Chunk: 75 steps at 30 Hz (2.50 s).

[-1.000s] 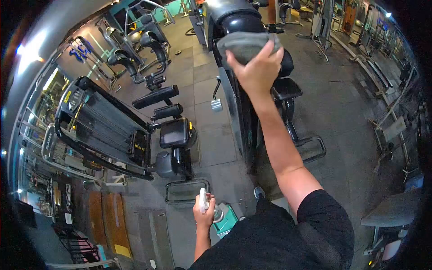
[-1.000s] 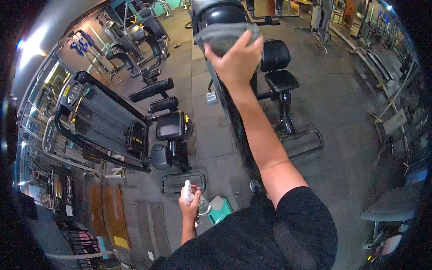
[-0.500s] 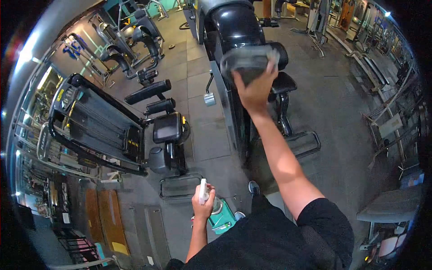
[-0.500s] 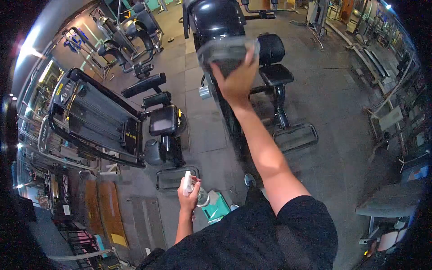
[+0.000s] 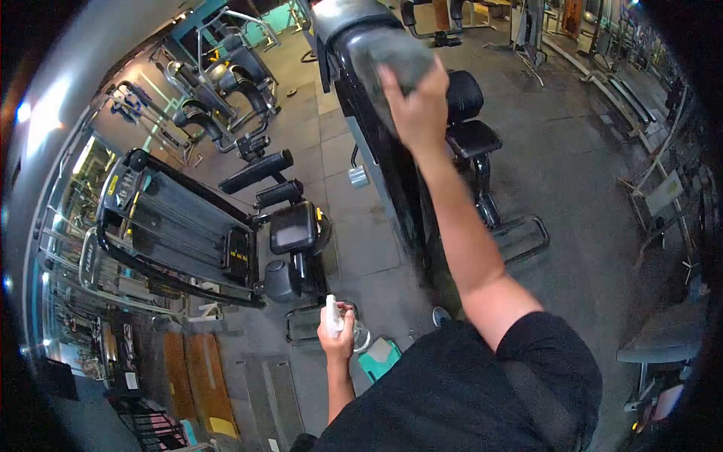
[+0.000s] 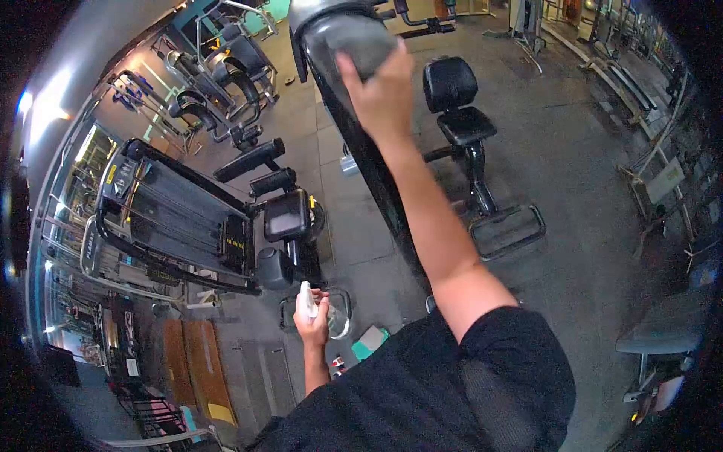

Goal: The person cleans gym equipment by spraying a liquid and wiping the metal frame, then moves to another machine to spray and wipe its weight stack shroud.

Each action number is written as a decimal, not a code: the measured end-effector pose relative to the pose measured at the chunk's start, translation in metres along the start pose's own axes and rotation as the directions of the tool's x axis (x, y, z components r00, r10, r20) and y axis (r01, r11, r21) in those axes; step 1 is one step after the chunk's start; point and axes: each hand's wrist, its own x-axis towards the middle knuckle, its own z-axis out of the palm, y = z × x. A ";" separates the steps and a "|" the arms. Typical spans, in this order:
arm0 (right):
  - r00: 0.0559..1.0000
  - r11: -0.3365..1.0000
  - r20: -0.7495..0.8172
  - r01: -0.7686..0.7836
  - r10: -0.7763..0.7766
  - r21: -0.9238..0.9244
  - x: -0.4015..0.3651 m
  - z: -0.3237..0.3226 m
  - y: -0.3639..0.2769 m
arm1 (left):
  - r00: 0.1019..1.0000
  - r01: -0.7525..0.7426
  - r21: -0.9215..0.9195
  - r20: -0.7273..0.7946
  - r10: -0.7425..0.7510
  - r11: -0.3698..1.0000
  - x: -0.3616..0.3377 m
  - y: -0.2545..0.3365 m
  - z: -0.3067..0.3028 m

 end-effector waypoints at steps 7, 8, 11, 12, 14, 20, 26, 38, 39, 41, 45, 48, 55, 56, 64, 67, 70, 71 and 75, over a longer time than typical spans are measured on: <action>0.696 0.928 0.649 -0.369 0.306 -0.042 0.110 0.008 0.001 | 0.999 -0.043 0.118 0.010 0.042 0.992 0.001 -0.012 0.002; 0.723 0.931 0.600 -0.346 0.343 -0.116 0.124 0.046 0.023 | 0.999 -0.040 0.127 0.024 0.038 0.991 0.003 -0.016 0.002; 0.788 0.928 0.501 -0.359 0.359 -0.101 0.109 0.041 0.026 | 0.997 -0.053 0.111 0.060 0.047 0.992 0.012 -0.007 0.007; 0.769 0.882 0.472 -0.470 0.430 -0.037 0.091 0.018 0.009 | 0.998 -0.039 0.088 0.062 0.033 0.995 0.014 -0.003 0.012; 0.993 0.994 0.052 -0.105 0.104 0.017 0.010 0.004 0.000 | 0.997 -0.031 0.060 0.068 0.027 0.998 0.014 0.001 0.014; 0.883 0.925 0.319 -0.264 0.346 -0.272 0.047 -0.004 -0.037 | 0.998 -0.063 0.042 0.031 0.062 0.997 0.008 -0.011 0.019; 0.694 0.901 0.666 0.058 0.273 -0.429 0.159 0.066 -0.015 | 0.996 -0.089 0.075 0.032 0.087 0.993 0.006 -0.018 0.016; 0.862 0.907 0.329 -0.288 0.385 -0.307 0.082 0.011 -0.020 | 0.996 0.020 0.026 0.085 -0.022 0.999 -0.023 -0.014 0.002; 0.911 0.885 0.262 -0.187 0.319 -0.427 0.085 0.021 -0.022 | 0.996 0.017 0.032 0.085 -0.020 0.999 -0.025 -0.018 -0.003; 0.861 0.897 0.389 -0.154 0.328 -0.415 0.113 0.031 -0.018 | 0.999 -0.022 0.048 0.049 0.019 0.999 -0.023 -0.023 -0.003; 0.563 0.917 0.740 -0.353 0.368 -0.187 0.159 0.067 0.055 | 1.000 -0.017 0.002 0.018 0.017 1.000 -0.020 -0.014 -0.002; 0.479 0.745 0.813 -0.661 0.330 0.088 0.134 0.063 0.096 | 0.999 -0.007 0.012 0.035 0.006 1.000 -0.017 -0.004 -0.004; 0.726 0.892 0.540 -0.238 0.426 -0.384 0.150 0.072 0.070 | 1.000 0.028 -0.009 0.001 -0.028 1.000 -0.025 -0.008 -0.004; 0.696 0.880 0.582 -0.155 0.420 -0.450 0.146 0.053 0.019 | 0.998 0.057 0.006 -0.005 -0.057 0.998 -0.027 -0.009 -0.005; 0.933 0.816 0.352 0.142 0.079 -0.560 0.102 0.054 -0.049 | 0.999 0.018 0.011 0.045 -0.019 1.000 -0.018 -0.020 0.004; 0.886 0.843 0.458 0.301 -0.073 -0.447 0.077 0.041 -0.050 | 0.995 -0.018 0.025 0.095 0.015 1.000 -0.012 -0.018 0.008; 0.822 0.829 0.468 0.485 -0.323 -0.280 0.030 0.006 -0.056 | 0.995 -0.006 -0.035 0.103 0.009 0.999 -0.009 -0.013 0.013; 0.804 0.845 0.453 0.505 -0.385 -0.178 0.016 -0.009 -0.055 | 0.995 -0.009 -0.045 0.095 0.013 0.999 -0.010 -0.013 0.012; 0.769 0.890 0.560 0.441 -0.307 -0.118 -0.044 -0.054 -0.049 | 0.999 -0.003 -0.093 0.042 0.007 0.996 -0.019 -0.022 0.004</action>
